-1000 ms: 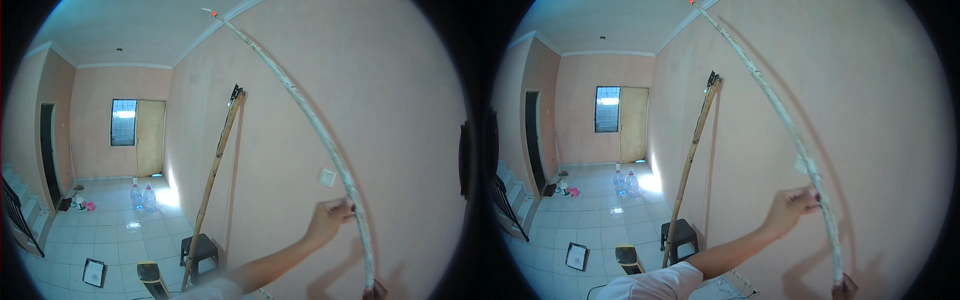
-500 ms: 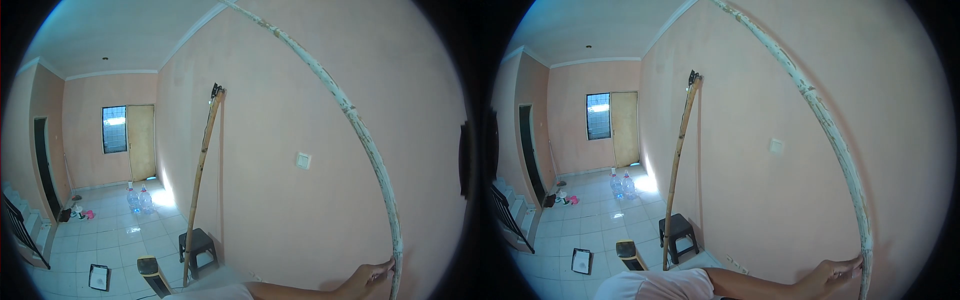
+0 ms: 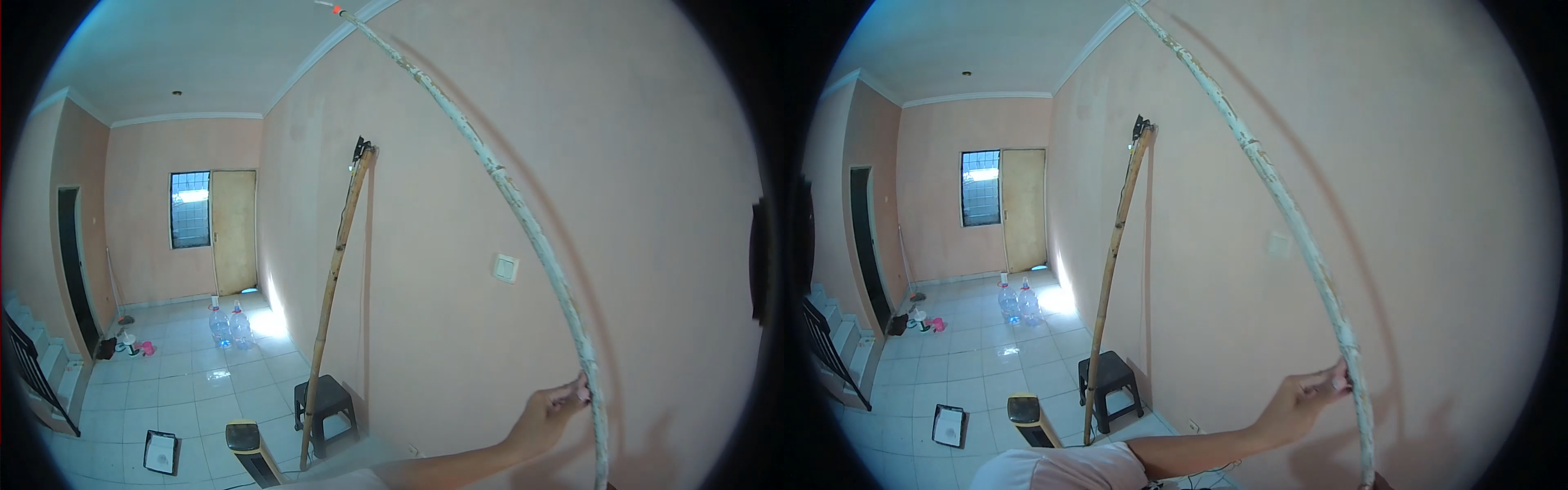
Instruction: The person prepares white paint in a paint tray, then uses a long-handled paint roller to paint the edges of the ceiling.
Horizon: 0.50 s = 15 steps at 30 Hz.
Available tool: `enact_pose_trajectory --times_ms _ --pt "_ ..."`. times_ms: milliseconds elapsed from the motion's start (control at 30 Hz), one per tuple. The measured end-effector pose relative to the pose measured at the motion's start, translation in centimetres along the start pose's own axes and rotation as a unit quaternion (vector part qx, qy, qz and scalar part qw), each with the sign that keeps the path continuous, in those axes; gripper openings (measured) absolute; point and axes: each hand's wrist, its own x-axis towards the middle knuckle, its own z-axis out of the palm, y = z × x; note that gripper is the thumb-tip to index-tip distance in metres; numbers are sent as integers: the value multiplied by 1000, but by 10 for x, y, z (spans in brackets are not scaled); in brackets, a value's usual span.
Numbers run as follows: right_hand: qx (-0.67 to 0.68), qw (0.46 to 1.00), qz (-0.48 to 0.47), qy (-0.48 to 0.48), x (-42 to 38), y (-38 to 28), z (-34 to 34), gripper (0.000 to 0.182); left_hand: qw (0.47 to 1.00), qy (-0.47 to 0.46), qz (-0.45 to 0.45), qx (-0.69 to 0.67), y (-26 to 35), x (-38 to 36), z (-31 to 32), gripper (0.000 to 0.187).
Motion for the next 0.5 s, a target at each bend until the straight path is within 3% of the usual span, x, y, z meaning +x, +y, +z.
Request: enact_pose_trajectory --times_ms 100,200,267,367,500 --pt "10 1000 12 -20 26 3 61 28 999 24 15 13 7 17 -62 47" --pt "16 999 -9 -32 54 -14 135 23 992 111 55 6 41 29 -114 45" --pt "-41 997 40 -45 70 1 181 22 986 148 75 14 66 38 -155 43" --pt "-65 996 -38 -43 98 -21 264 20 978 179 104 32 104 52 -223 40" --pt "1 999 4 -47 128 -40 373 21 962 237 127 53 150 69 -310 36"
